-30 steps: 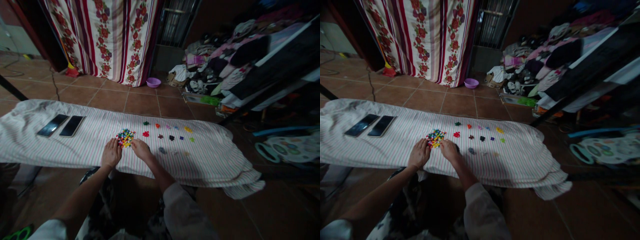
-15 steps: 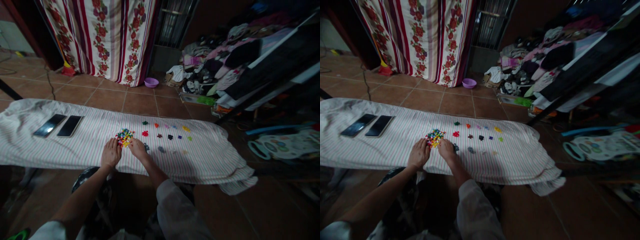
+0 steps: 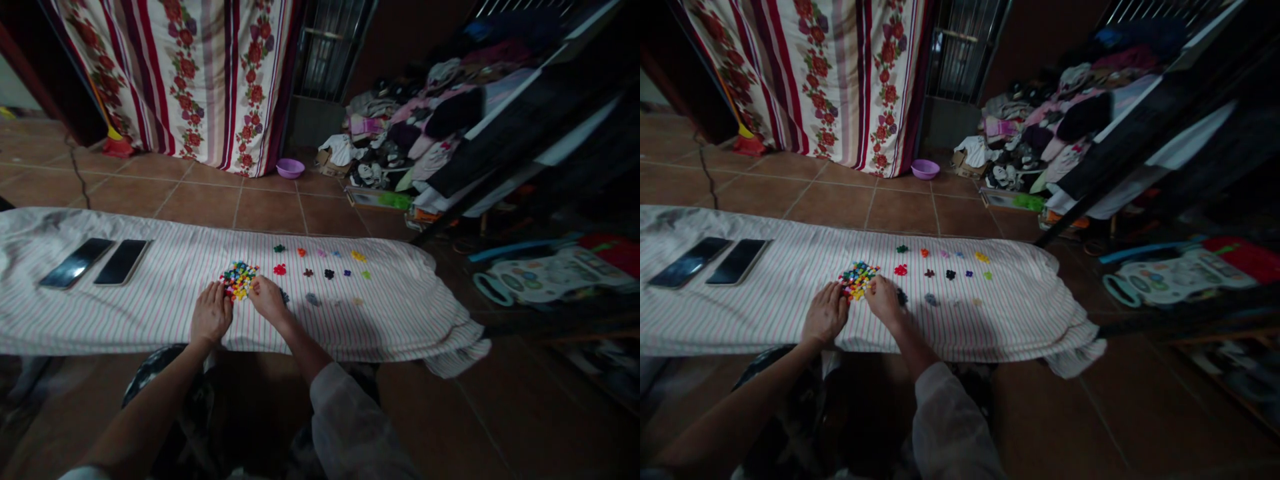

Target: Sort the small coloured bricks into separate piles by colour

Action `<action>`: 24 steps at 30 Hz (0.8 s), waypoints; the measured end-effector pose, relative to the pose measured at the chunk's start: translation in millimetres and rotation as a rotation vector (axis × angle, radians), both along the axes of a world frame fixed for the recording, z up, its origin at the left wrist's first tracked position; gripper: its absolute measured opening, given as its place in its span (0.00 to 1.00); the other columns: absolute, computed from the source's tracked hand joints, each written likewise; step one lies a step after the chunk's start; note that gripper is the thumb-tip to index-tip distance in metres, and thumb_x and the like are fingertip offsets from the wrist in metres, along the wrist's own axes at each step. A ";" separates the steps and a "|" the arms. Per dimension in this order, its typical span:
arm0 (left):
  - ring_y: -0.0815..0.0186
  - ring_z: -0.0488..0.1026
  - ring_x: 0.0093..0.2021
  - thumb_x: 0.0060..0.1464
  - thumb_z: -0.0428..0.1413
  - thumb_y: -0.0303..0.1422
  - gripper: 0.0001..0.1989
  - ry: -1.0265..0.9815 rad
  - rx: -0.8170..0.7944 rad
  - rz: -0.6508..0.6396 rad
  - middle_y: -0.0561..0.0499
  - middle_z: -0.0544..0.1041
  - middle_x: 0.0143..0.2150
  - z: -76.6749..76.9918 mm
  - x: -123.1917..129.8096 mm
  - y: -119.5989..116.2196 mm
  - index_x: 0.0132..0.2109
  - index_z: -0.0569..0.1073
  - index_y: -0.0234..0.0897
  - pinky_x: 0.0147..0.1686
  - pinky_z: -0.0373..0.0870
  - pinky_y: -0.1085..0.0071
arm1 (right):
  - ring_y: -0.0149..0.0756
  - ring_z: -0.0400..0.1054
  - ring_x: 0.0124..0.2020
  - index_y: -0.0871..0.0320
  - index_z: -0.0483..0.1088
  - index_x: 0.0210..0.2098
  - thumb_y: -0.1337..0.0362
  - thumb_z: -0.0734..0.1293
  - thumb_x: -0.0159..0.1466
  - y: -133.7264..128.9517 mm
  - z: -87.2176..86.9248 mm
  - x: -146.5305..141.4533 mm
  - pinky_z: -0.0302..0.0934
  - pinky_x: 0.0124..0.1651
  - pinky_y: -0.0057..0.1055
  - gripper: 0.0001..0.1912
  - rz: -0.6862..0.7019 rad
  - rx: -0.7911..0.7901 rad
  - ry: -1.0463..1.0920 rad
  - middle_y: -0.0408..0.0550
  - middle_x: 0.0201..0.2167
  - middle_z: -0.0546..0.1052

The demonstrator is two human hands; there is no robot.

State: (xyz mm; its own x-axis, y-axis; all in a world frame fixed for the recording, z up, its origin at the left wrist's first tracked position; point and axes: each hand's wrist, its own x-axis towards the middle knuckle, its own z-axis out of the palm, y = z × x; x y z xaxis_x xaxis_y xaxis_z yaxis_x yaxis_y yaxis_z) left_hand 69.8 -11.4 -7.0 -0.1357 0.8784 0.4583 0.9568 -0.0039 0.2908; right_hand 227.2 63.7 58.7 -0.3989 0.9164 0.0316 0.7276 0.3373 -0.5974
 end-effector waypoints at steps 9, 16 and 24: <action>0.50 0.64 0.63 0.62 0.41 0.36 0.22 0.037 0.030 -0.008 0.34 0.72 0.57 0.3 -0.5 -0.8 0.57 0.66 0.28 0.60 0.62 0.50 | 0.33 0.74 0.35 0.54 0.69 0.36 0.68 0.64 0.60 16.1 1.8 42.8 0.66 0.40 0.28 0.05 -0.120 -0.030 0.324 0.43 0.32 0.78; 0.50 0.64 0.63 0.63 0.41 0.36 0.22 0.060 0.003 -0.006 0.34 0.72 0.57 0.3 -2.1 -0.7 0.57 0.66 0.27 0.60 0.62 0.50 | 0.35 0.73 0.31 0.55 0.71 0.35 0.59 0.63 0.61 43.0 -14.3 101.9 0.67 0.37 0.29 0.08 -0.263 0.072 0.473 0.45 0.30 0.78; 0.50 0.64 0.62 0.62 0.41 0.35 0.22 0.100 0.040 -0.037 0.32 0.72 0.55 -2.3 -5.1 0.0 0.57 0.66 0.25 0.61 0.62 0.51 | 0.38 0.73 0.32 0.58 0.74 0.35 0.58 0.62 0.57 82.8 -13.5 188.2 0.66 0.41 0.32 0.13 -0.527 0.180 0.396 0.49 0.31 0.79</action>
